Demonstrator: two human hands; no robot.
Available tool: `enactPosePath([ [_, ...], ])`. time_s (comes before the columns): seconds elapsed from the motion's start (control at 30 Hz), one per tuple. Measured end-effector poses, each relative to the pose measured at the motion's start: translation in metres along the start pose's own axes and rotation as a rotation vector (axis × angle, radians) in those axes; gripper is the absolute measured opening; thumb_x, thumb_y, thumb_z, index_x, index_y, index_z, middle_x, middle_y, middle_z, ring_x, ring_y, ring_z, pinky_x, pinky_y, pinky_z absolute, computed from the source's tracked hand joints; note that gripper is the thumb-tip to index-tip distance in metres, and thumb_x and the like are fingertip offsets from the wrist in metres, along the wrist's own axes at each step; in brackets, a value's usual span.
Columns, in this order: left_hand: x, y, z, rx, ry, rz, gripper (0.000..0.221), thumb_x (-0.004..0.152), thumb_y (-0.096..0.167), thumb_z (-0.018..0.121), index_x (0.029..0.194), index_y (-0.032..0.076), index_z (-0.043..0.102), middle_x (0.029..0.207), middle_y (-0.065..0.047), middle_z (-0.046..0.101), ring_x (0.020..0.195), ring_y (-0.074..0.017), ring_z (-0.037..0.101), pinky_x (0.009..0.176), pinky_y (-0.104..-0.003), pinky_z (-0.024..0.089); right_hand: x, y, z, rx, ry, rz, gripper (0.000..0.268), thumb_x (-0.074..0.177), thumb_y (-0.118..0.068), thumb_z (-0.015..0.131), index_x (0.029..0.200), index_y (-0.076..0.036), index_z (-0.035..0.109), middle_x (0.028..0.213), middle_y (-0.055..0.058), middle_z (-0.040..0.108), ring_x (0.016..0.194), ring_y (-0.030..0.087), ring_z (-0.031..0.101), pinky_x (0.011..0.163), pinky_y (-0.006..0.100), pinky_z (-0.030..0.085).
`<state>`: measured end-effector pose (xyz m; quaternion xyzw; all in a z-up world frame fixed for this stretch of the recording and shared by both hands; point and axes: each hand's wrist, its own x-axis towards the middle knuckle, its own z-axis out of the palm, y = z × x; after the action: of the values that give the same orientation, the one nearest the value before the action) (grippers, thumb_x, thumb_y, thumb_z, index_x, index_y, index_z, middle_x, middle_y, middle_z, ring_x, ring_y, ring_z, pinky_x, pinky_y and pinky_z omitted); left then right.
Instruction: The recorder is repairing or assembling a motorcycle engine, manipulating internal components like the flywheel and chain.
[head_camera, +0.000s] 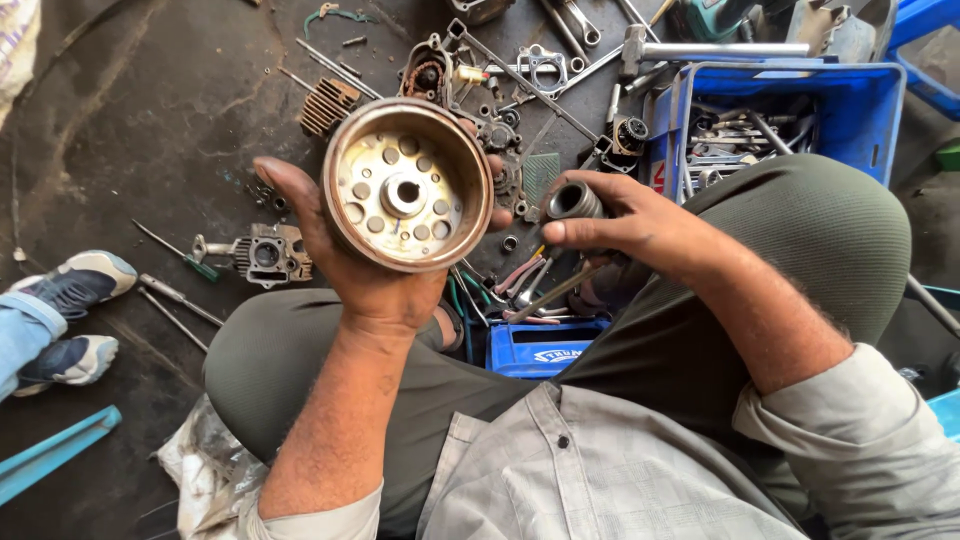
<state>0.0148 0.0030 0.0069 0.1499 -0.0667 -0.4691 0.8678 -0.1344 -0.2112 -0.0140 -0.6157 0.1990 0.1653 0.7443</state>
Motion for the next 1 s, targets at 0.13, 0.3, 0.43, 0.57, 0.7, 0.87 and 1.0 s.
enactPosePath([
  [0.13, -0.004, 0.002, -0.002, 0.013, 0.021, 0.045, 0.105, 0.097, 0.086, 0.029, 0.147, -0.006, 0.044, 0.135, -0.03, 0.059, 0.121, -0.0458, 0.064, 0.093, -0.063, 0.059, 0.016, 0.028, -0.003, -0.501, 0.075, 0.076, 0.059, 0.078, -0.047, 0.081, 0.121, -0.009, 0.066, 0.103, 0.012, 0.067, 0.092, 0.024, 0.063, 0.078, 0.041, 0.053],
  [0.3, -0.009, 0.004, 0.002, 0.076, 0.085, 0.088, 0.103, 0.098, 0.083, 0.029, 0.152, -0.004, 0.041, 0.138, -0.029, 0.056, 0.125, -0.0459, 0.061, 0.096, -0.067, 0.057, 0.032, 0.087, 0.015, -1.042, -0.05, 0.152, 0.068, 0.077, -0.046, 0.081, 0.13, -0.012, 0.058, 0.116, 0.014, 0.068, 0.108, 0.034, 0.066, 0.093, 0.046, 0.052],
  [0.43, -0.01, 0.003, 0.005, 0.0, -0.013, 0.039, 0.102, 0.096, 0.083, 0.026, 0.153, -0.001, 0.043, 0.139, -0.029, 0.059, 0.125, -0.047, 0.063, 0.094, -0.066, 0.059, 0.048, 0.154, 0.026, -1.464, -0.289, 0.21, 0.066, 0.08, -0.041, 0.081, 0.133, -0.012, 0.057, 0.127, 0.014, 0.064, 0.121, 0.04, 0.058, 0.101, 0.045, 0.051],
  [0.57, -0.009, 0.001, 0.0, 0.05, -0.016, 0.078, 0.099, 0.1, 0.083, 0.028, 0.148, -0.002, 0.045, 0.136, -0.03, 0.06, 0.122, -0.0444, 0.065, 0.093, -0.062, 0.06, 0.081, 0.218, 0.043, -1.694, -0.516, 0.332, 0.06, 0.086, -0.03, 0.076, 0.141, -0.023, 0.052, 0.138, 0.013, 0.055, 0.129, 0.032, 0.054, 0.102, 0.061, 0.044],
  [0.7, -0.006, -0.005, -0.001, 0.073, -0.034, 0.132, 0.098, 0.103, 0.083, 0.031, 0.145, -0.004, 0.048, 0.133, -0.03, 0.062, 0.119, -0.0411, 0.067, 0.092, -0.057, 0.061, 0.116, 0.291, 0.045, -1.572, -0.698, 0.435, 0.056, 0.085, -0.024, 0.077, 0.139, -0.025, 0.058, 0.137, 0.015, 0.06, 0.127, 0.037, 0.059, 0.101, 0.05, 0.051],
  [0.87, -0.008, -0.008, -0.009, -0.062, 0.155, 0.153, 0.091, 0.109, 0.078, 0.032, 0.144, -0.005, 0.049, 0.134, -0.022, 0.059, 0.123, -0.033, 0.063, 0.106, -0.048, 0.056, 0.131, 0.346, 0.038, -1.412, -0.786, 0.411, 0.04, 0.092, -0.017, 0.068, 0.132, -0.02, 0.065, 0.126, 0.018, 0.071, 0.117, 0.038, 0.067, 0.097, 0.049, 0.054],
  [1.0, -0.013, -0.004, -0.002, -0.048, 0.109, 0.123, 0.095, 0.106, 0.079, 0.031, 0.148, -0.004, 0.05, 0.138, -0.023, 0.06, 0.125, -0.0338, 0.062, 0.109, -0.049, 0.054, 0.136, 0.362, 0.035, -1.429, -0.775, 0.429, 0.037, 0.091, -0.014, 0.067, 0.128, -0.017, 0.068, 0.124, 0.018, 0.072, 0.117, 0.037, 0.068, 0.097, 0.049, 0.055],
])
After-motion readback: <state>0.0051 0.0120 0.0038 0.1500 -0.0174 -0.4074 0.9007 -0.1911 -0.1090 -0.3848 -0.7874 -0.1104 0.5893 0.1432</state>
